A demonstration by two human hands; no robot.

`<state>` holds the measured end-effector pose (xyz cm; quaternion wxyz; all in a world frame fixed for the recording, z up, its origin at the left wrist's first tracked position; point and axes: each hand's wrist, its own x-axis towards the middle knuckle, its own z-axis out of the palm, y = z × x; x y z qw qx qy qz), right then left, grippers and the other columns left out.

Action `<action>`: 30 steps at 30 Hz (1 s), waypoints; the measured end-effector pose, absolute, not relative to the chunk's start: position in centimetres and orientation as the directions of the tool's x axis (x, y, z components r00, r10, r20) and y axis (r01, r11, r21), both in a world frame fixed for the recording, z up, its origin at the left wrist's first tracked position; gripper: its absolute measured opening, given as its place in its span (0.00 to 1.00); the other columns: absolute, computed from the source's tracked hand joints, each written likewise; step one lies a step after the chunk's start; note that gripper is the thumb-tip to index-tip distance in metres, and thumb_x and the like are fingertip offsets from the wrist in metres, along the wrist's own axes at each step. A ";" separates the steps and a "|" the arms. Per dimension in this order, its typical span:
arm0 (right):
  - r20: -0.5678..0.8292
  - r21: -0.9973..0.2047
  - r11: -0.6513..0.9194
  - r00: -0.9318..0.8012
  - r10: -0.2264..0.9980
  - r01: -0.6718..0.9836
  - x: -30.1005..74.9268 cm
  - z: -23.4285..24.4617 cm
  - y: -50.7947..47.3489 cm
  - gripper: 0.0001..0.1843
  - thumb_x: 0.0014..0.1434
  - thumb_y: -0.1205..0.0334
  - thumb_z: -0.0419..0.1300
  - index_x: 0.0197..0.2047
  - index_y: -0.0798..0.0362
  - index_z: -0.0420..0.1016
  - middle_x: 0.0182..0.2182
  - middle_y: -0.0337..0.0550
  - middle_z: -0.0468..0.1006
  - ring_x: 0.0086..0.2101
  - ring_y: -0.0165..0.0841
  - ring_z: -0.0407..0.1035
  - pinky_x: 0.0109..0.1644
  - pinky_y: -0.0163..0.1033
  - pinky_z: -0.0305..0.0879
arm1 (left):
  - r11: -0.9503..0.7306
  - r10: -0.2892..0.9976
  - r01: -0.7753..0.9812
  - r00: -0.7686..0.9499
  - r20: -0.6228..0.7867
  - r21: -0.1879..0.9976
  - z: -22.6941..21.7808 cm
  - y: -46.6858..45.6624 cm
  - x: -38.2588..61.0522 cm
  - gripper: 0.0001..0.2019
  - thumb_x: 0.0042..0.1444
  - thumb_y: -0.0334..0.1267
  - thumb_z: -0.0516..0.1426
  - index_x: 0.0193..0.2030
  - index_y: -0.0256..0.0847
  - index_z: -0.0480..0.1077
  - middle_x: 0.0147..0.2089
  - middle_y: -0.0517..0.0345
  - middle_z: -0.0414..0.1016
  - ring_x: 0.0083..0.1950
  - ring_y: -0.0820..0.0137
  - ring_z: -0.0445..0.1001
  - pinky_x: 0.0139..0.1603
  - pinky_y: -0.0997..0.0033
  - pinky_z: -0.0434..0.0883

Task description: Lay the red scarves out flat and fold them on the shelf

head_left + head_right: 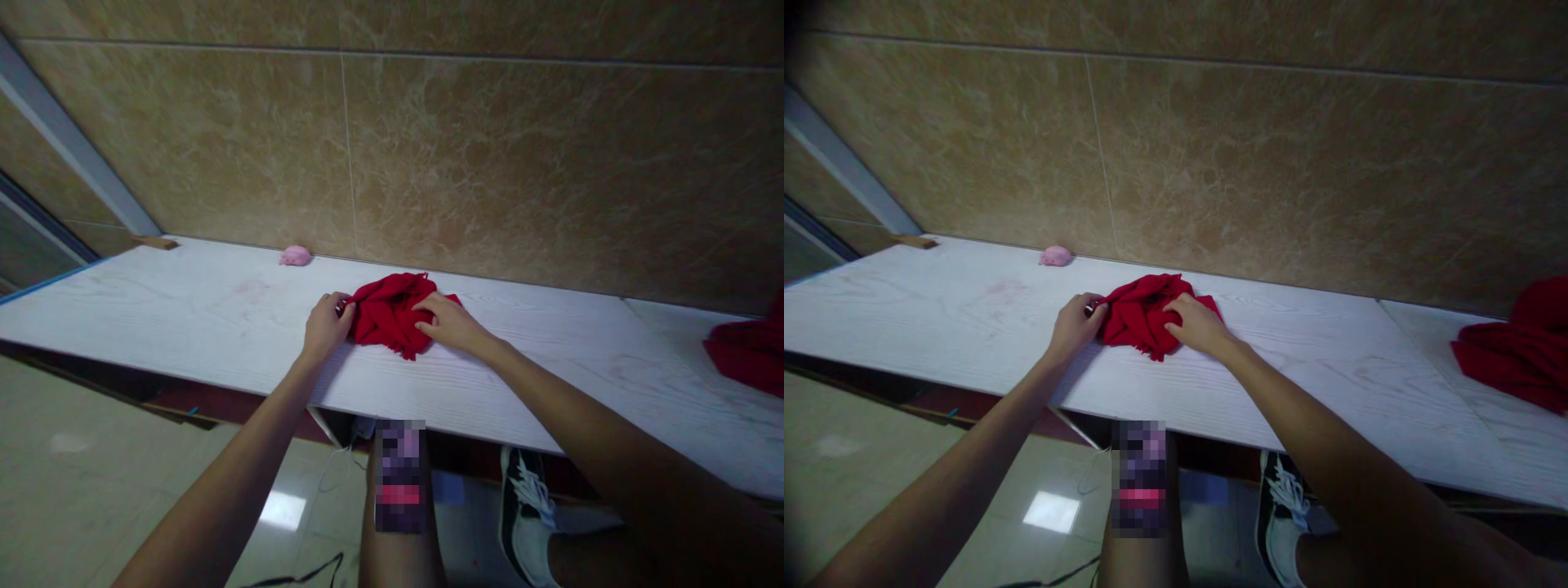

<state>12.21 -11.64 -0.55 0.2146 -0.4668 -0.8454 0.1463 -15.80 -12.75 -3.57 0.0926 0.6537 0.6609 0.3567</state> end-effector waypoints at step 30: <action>0.164 -0.632 0.459 -0.471 0.867 0.624 12.4 -2.6 -10.3 0.08 0.61 0.60 0.67 0.42 0.51 0.75 0.33 0.37 0.72 0.34 0.32 0.64 0.40 0.38 0.59 | -0.046 0.928 0.772 -0.201 0.313 0.634 -3.7 -12.5 -15.7 0.17 0.68 0.43 0.57 0.58 0.41 0.80 0.51 0.48 0.83 0.49 0.58 0.80 0.53 0.61 0.74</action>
